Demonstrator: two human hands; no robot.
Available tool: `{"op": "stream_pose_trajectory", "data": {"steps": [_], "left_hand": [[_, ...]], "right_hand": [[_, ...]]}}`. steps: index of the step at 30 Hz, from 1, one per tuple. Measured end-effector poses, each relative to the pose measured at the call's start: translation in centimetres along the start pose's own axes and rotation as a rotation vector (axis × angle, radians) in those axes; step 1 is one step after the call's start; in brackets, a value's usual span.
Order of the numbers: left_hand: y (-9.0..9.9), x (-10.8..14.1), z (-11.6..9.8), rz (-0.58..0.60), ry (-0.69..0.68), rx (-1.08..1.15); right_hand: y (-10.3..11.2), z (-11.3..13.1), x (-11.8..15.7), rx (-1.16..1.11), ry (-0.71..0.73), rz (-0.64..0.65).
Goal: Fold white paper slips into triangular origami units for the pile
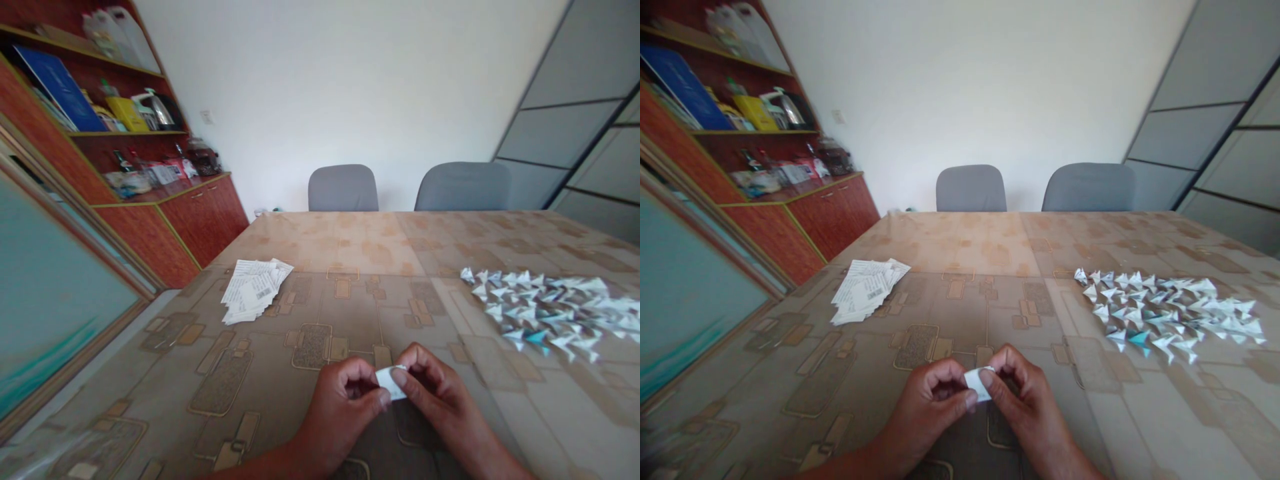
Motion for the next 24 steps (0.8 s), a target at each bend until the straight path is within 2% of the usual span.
{"op": "stream_pose_trajectory", "data": {"steps": [5,12,19,24], "left_hand": [[0.4,-0.3,-0.7,0.006,0.019,0.002],[1.0,-0.8,-0.3,-0.013,0.054,-0.038],[1.1,-0.7,-0.5,0.076,-0.028,-0.118],[1.7,-1.0,-0.5,0.029,-0.14,-0.272]], "right_hand": [[0.2,-0.1,-0.2,0.065,0.033,-0.048],[1.9,0.7,-0.7,0.124,0.028,-0.078],[0.8,-0.2,-0.2,0.129,0.066,0.096],[0.8,-0.5,-0.4,0.32,0.104,0.129]]}}
Point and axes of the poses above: each hand's wrist, its own x-axis away from the middle knuckle, its own y-axis out of the back of the hand, z = x × y, the point moved 2 cm from there along -x, towards the middle knuckle, and after that the axes turned 6 degrees about -z, right-handed, at the moved point
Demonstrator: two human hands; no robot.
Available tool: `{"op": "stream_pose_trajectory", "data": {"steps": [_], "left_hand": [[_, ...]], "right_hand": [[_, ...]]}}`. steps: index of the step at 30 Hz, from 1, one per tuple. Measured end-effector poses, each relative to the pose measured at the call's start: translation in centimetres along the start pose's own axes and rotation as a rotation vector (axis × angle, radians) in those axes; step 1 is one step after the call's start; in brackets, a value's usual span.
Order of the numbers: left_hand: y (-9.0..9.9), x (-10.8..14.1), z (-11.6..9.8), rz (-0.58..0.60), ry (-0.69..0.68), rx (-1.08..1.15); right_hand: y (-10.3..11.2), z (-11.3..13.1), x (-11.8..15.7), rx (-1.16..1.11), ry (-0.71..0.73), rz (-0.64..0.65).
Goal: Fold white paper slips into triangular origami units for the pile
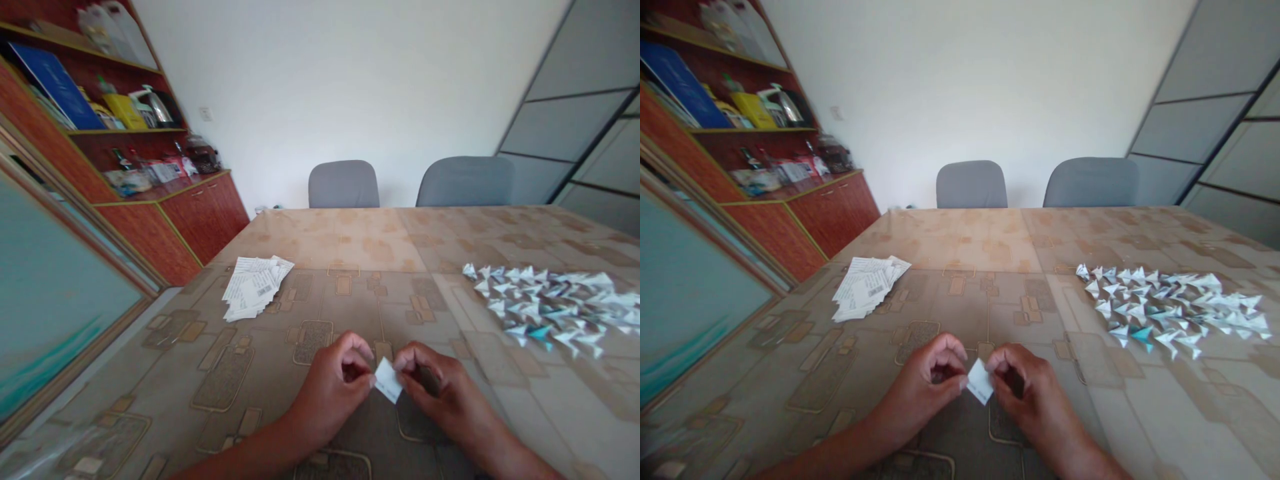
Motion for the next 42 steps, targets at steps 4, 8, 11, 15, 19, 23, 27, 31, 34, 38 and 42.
{"op": "stream_pose_trajectory", "data": {"steps": [4,8,11,15,19,23,27,31,34,38,42], "left_hand": [[-0.2,0.2,0.1,0.041,-0.205,-0.378],[-0.5,0.4,-0.2,0.122,-0.432,-0.644],[-0.6,0.4,-0.4,0.15,-0.511,-0.768],[-0.7,0.5,-0.7,0.134,-0.624,-0.82],[-0.9,0.7,-0.7,0.157,-0.697,-0.843],[-1.3,0.7,-0.3,0.175,-0.747,-0.886],[-1.5,0.7,-0.2,0.145,-0.752,-0.884],[-1.5,0.8,-0.7,0.103,-0.681,-0.905],[-1.6,0.9,-0.8,0.088,-0.593,-0.883],[-1.7,0.8,-0.5,0.062,-0.512,-0.819],[-1.8,0.8,-0.3,0.04,-0.497,-0.796]], "right_hand": [[-0.1,-0.3,0.1,0.251,0.134,0.018],[-0.4,-0.8,0.2,0.366,0.218,0.035],[-0.2,-0.7,0.2,0.413,0.236,0.063],[0.4,-0.5,0.0,0.423,0.239,0.121],[0.6,-0.2,-0.1,0.439,0.237,0.127],[0.8,0.1,-0.1,0.419,0.224,0.151],[1.1,-0.1,-0.1,0.4,0.225,0.199],[1.3,-0.6,-0.1,0.404,0.237,0.223],[1.2,-0.7,0.0,0.429,0.238,0.199],[1.0,-0.6,0.0,0.443,0.239,0.167],[0.9,-0.6,0.1,0.429,0.238,0.151]]}}
Point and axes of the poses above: each hand's wrist, its own x-axis away from the middle knuckle, its own y-axis out of the back of the hand, z = x × y, the point moved 2 cm from there along -x, towards the middle knuckle, and after that the axes turned 6 degrees about -z, right-handed, at the moved point
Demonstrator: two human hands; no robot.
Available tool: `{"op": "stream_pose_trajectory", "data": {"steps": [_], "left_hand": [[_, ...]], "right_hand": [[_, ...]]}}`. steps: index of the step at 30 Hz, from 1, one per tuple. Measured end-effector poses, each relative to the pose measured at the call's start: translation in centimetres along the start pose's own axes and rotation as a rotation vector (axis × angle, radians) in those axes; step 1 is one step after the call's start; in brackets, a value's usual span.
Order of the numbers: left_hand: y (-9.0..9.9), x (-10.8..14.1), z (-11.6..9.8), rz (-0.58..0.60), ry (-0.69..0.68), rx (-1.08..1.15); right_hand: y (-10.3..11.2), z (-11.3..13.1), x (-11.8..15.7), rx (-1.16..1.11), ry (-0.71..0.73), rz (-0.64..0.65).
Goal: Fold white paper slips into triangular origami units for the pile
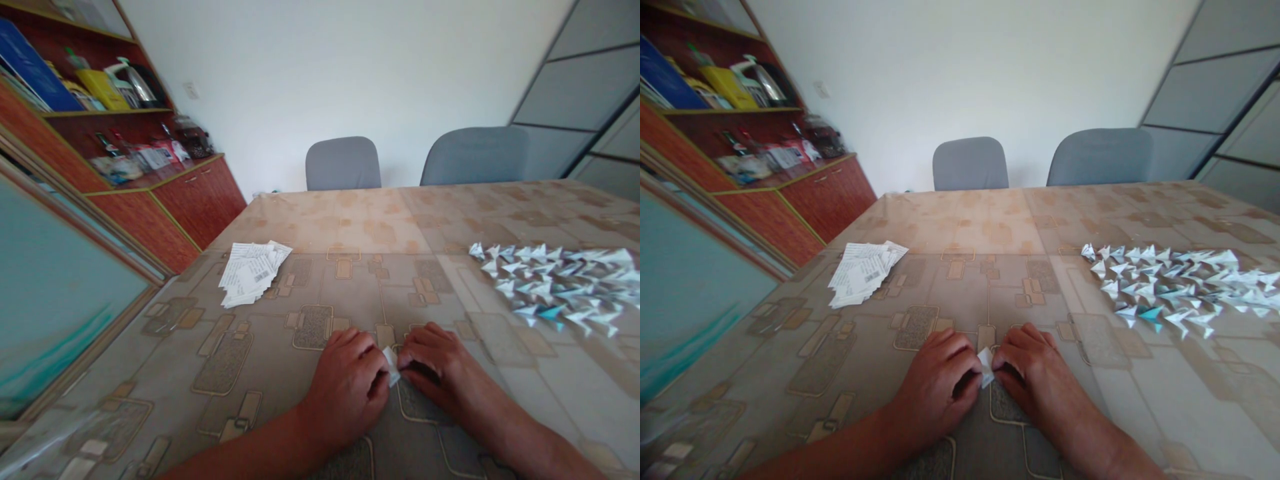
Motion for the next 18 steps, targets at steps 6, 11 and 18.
{"op": "stream_pose_trajectory", "data": {"steps": [6,11,18], "left_hand": [[0.1,-0.22,0.15,-0.014,0.056,0.046],[-0.05,-0.4,0.33,-0.041,0.121,0.047],[-0.15,-0.41,0.4,-0.064,0.105,0.031]], "right_hand": [[-0.03,0.2,0.04,-0.005,-0.035,-0.012],[0.02,0.7,-0.12,0.072,-0.069,-0.045],[-0.6,0.8,-0.01,0.098,-0.098,-0.129]]}}
Point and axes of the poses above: each hand's wrist, its own x-axis away from the middle knuckle, its own y-axis out of the back of the hand, z = x × y, the point moved 2 cm from there along -x, towards the middle knuckle, and after that the axes turned 6 degrees about -z, right-handed, at the moved point
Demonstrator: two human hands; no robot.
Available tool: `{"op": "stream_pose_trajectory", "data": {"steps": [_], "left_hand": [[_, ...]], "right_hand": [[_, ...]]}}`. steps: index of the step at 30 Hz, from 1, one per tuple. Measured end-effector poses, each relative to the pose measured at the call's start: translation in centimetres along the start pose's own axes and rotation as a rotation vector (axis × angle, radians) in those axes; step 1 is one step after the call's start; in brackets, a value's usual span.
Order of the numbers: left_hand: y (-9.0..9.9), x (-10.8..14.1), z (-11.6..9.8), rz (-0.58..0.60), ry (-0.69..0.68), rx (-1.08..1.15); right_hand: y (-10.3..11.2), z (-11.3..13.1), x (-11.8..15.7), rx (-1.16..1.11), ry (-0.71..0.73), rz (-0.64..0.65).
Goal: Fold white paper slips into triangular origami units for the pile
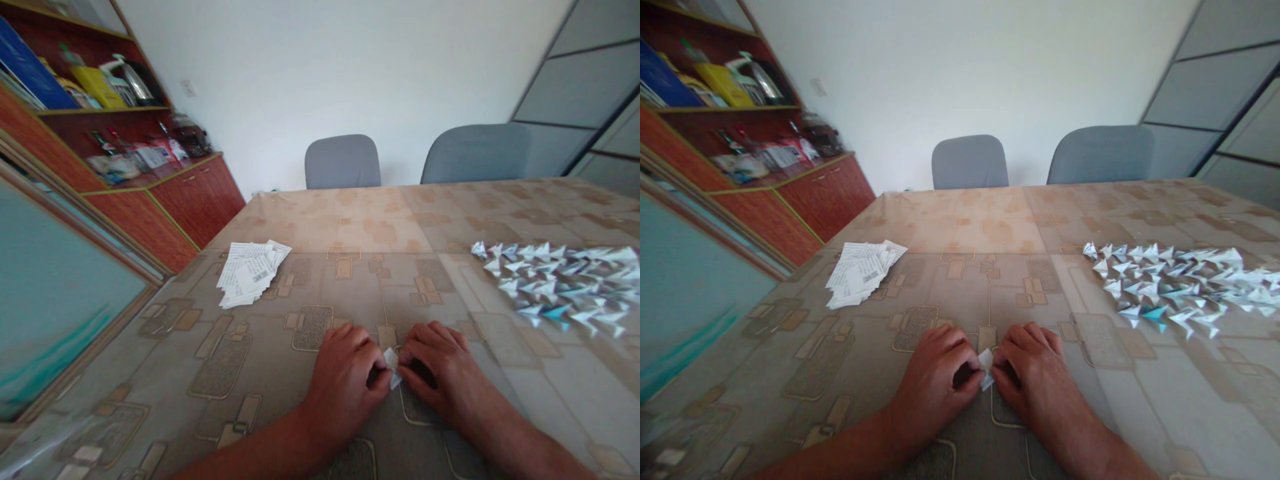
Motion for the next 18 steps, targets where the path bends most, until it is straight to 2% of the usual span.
{"op": "stream_pose_trajectory", "data": {"steps": [4,12,14,18], "left_hand": [[-0.1,-0.1,0.1,0.015,0.019,-0.001],[0.0,0.1,0.0,0.038,0.026,-0.032],[0.1,0.2,-0.1,0.045,-0.043,-0.061],[0.2,0.6,-0.6,0.038,-0.273,-0.165]], "right_hand": [[-0.4,-0.2,0.1,0.031,-0.04,-0.026],[-0.3,-1.1,-0.2,0.016,-0.076,0.088],[-0.3,-1.4,-0.2,0.008,-0.08,0.119],[-0.3,-1.6,-0.3,0.004,-0.095,0.153]]}}
Point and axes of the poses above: each hand's wrist, its own x-axis away from the middle knuckle, its own y-axis out of the back of the hand, z = x × y, the point moved 2 cm from there along -x, towards the middle knuckle, and after that the axes turned 6 degrees about -z, right-handed, at the moved point
